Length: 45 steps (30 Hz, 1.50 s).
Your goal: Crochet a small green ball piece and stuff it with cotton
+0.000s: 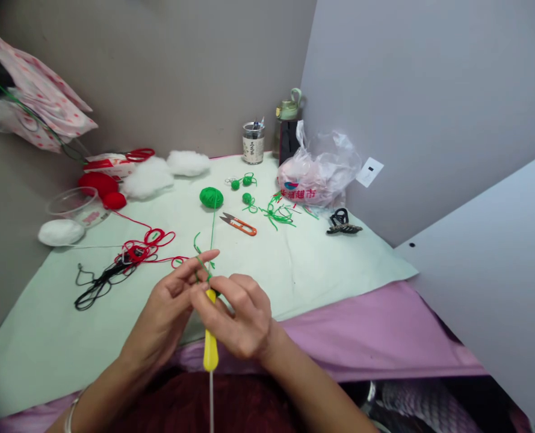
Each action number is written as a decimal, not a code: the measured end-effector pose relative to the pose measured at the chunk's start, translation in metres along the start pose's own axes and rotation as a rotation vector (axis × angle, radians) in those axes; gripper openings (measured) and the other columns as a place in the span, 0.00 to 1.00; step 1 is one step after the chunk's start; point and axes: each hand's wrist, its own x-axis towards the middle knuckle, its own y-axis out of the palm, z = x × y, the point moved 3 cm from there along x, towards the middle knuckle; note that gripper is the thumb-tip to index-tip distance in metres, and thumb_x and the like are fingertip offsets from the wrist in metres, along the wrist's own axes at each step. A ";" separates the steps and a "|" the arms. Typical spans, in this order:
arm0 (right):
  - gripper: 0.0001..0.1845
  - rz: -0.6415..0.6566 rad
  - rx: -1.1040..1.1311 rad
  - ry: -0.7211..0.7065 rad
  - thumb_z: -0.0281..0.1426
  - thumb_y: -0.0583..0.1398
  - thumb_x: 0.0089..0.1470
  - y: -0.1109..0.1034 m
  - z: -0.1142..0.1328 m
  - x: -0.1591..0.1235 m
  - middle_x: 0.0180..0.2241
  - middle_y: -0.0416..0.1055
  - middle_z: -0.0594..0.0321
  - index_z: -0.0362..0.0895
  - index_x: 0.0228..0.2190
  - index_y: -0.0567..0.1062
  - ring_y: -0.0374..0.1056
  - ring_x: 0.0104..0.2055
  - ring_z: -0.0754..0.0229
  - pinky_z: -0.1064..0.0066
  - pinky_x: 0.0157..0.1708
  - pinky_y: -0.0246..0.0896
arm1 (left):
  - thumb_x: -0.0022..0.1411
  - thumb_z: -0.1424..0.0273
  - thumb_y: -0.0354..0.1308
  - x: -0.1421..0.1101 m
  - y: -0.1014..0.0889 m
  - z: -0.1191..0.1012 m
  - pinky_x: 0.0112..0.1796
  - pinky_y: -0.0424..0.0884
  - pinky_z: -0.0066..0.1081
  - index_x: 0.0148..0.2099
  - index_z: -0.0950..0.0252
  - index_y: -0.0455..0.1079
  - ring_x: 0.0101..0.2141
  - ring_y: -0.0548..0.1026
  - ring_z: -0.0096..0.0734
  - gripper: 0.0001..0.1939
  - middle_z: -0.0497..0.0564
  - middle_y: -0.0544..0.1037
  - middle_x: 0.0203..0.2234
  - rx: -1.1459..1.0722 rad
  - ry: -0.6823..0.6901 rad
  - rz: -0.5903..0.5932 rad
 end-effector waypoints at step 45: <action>0.09 -0.162 0.958 0.844 0.37 0.65 0.66 0.012 -0.024 -0.007 0.35 0.83 0.62 0.50 0.39 0.86 0.74 0.34 0.62 0.69 0.37 0.71 | 0.60 0.67 0.75 0.001 0.000 0.012 0.43 0.70 0.24 0.58 0.49 0.81 0.35 0.71 0.24 0.23 0.44 0.73 0.34 0.113 0.127 -0.030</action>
